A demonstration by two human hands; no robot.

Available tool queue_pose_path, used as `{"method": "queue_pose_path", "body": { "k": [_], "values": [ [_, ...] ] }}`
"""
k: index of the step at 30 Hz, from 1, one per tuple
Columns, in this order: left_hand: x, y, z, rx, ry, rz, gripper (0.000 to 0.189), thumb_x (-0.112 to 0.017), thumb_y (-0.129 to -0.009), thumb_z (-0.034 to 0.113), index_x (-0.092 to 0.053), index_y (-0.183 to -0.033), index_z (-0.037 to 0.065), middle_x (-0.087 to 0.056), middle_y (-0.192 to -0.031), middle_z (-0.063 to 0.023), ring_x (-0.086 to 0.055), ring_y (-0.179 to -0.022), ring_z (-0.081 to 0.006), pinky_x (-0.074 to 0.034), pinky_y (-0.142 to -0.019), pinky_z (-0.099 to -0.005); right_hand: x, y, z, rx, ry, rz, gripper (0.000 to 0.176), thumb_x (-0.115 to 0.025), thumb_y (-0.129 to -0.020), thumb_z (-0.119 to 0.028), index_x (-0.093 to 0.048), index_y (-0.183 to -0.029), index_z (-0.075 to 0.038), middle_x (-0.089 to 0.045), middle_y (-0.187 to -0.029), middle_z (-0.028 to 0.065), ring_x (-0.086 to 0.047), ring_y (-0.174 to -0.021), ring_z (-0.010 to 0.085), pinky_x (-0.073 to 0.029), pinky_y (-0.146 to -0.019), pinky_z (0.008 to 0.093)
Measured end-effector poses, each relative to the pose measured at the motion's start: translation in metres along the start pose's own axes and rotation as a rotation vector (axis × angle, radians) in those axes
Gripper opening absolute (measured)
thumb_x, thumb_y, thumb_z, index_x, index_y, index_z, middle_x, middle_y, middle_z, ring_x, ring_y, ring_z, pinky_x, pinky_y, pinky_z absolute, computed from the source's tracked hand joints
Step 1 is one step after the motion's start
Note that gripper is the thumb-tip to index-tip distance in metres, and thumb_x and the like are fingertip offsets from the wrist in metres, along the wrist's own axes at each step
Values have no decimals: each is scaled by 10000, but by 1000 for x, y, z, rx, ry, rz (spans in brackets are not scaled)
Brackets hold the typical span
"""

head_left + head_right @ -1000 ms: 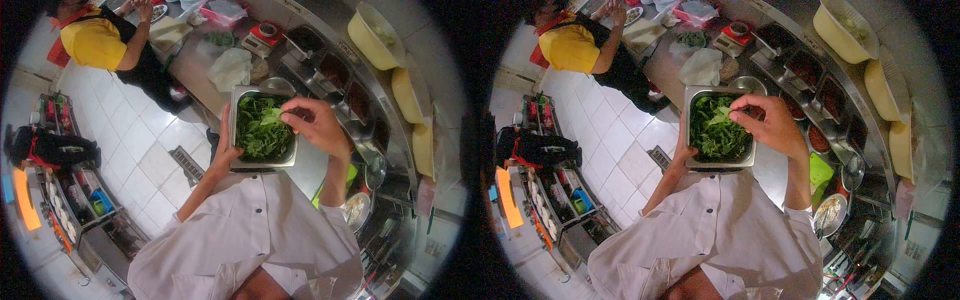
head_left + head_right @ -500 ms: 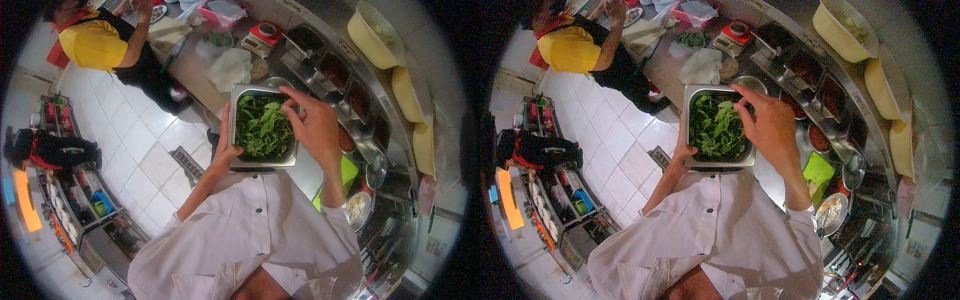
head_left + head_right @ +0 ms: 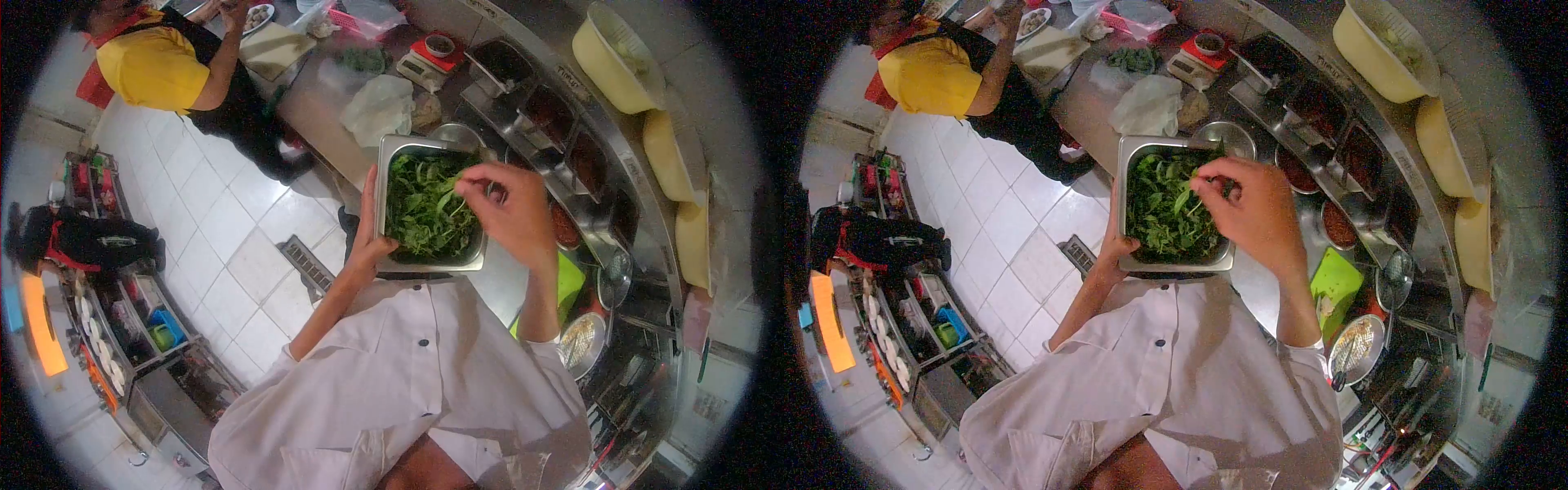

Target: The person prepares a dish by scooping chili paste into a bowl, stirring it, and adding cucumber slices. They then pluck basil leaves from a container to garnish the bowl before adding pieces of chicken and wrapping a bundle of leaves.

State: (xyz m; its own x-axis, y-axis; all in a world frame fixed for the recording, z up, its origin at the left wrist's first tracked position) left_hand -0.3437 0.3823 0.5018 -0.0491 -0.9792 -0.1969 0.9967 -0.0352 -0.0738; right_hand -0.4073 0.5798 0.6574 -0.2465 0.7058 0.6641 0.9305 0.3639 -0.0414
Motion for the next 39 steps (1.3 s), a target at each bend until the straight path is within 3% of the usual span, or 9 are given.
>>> {"method": "queue_pose_path", "body": {
  "k": [3, 6, 10, 13, 15, 25, 28, 31, 39],
  "values": [
    [0, -1, 0, 5, -23, -3, 1242, -583, -486, 314, -1, -1567, 127, -55, -1618, -120, -82, -1488, -267, -69, -1197, -386, 15, 2, 5, 35, -201, 41, 126, -732, -845, -126, -705, -920, -29, -667, -768, 25, -566, -661, 63, -444, -593, 222],
    [-4, 1, 8, 30, -6, 14, 1252, -588, -476, 326, -7, -1567, 126, -49, -1620, -122, -72, -1490, -269, -68, -1198, -389, 17, 3, 9, 6, -459, -8, 122, -726, -853, -121, -706, -933, -31, -667, -786, 18, -570, -685, 53, -446, -613, 212],
    [2, 0, -5, 43, 16, 3, 1266, -603, -467, 346, -19, -1568, 126, -56, -1619, -123, -73, -1490, -273, -77, -1197, -388, 13, 1, 6, -5, -385, 22, 105, -713, -860, -103, -706, -938, -33, -677, -799, 34, -581, -690, 64, -463, -615, 226],
    [-3, -2, 7, 33, -12, 41, 1274, -607, -461, 351, -18, -1568, 127, -57, -1618, -119, -72, -1489, -270, -84, -1197, -385, -4, -4, -3, 87, -131, 39, 143, -692, -866, -108, -700, -994, -45, -676, -847, 63, -638, -685, 148, -500, -604, 282],
    [-1, -1, -3, 41, 33, 16, 1272, -606, -461, 340, -17, -1569, 129, -57, -1618, -116, -72, -1489, -269, -82, -1197, -381, -14, -4, -12, 249, 327, 278, 191, -674, -867, -131, -683, -1045, -63, -654, -895, 97, -663, -707, 268, -523, -600, 351],
    [-8, 0, 13, 32, 70, -42, 1212, -580, -501, 245, -16, -1565, 112, -75, -1613, -107, -87, -1486, -268, -68, -1196, -370, -41, -16, -8, 382, 352, 42, 156, -680, -851, -203, -703, -948, -83, -635, -873, 105, -653, -769, 325, -529, -656, 410],
    [-14, 1, 33, 52, 144, -65, 1203, -572, -506, 218, -12, -1565, 108, -79, -1613, -105, -97, -1484, -263, -69, -1193, -363, -30, -20, -13, 375, 104, 0, 132, -683, -863, -186, -708, -875, -57, -667, -852, 79, -660, -715, 251, -519, -625, 359],
    [-16, 3, 40, 70, 143, -30, 1201, -563, -503, 200, -9, -1565, 105, -69, -1616, -106, -98, -1483, -264, -72, -1190, -359, -9, -17, -12, 61, -497, -66, 132, -650, -923, -150, -687, -896, -26, -715, -885, 36, -554, -614, 63, -446, -555, 231],
    [-8, -2, 21, 40, 39, -21, 1236, -574, -478, 248, -1, -1563, 106, -40, -1622, -109, -53, -1493, -266, -53, -1200, -387, 3, -9, 11, 9, -911, -192, 108, -618, -938, -105, -650, -1020, -43, -709, -889, 82, -501, -574, 29, -387, -498, 188]
  ]
}}
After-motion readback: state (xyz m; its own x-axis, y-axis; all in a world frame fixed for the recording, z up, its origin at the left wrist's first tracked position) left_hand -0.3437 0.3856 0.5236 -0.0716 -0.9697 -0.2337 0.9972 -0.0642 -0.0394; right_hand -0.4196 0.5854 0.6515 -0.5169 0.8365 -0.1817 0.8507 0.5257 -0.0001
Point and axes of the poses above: each hand's wrist, its own y-axis away from the middle knuckle, its own x-axis out of the back of the hand, z = x × y, the point moved 2 cm from there along -y, towards the middle knuckle
